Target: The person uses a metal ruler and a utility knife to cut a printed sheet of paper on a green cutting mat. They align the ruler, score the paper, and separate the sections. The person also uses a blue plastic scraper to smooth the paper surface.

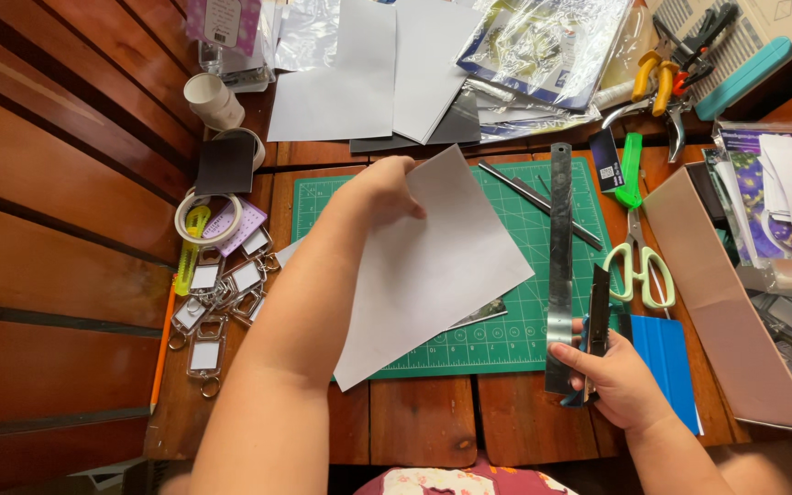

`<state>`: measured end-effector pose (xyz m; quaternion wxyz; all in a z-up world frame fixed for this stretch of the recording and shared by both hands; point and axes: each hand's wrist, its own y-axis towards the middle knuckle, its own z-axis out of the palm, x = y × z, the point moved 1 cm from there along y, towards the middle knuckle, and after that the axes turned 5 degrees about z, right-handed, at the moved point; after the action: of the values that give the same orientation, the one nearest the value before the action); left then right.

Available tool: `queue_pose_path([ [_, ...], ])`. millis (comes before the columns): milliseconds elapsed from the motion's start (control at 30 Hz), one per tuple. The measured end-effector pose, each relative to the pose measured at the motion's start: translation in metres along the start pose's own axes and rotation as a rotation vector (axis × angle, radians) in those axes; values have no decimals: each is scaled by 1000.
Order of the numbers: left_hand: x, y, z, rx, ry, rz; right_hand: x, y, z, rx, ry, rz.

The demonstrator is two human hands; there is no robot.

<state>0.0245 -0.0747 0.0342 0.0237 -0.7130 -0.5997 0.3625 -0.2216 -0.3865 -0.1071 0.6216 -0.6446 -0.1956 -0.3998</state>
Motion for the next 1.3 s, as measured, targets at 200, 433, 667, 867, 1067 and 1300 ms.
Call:
queue_pose_path([
  [200, 24, -3, -5, -192, -466, 131, -1, 0, 0, -13, 0, 8],
  [433, 90, 24, 62, -677, -918, -226, 0, 0, -1, -19, -3, 20],
  [667, 94, -7, 106, -761, -960, -277, 1, -1, 1, -25, -27, 20],
  [867, 110, -28, 133, -825, -903, -290, 0, 0, 0, -20, -8, 23],
  [1067, 117, -35, 168, -1046, -813, -270, 4, -1, 2, -30, -22, 62],
  [1300, 106, -49, 143, -1182, -516, -101, 0, -1, 2, -34, -31, -5],
])
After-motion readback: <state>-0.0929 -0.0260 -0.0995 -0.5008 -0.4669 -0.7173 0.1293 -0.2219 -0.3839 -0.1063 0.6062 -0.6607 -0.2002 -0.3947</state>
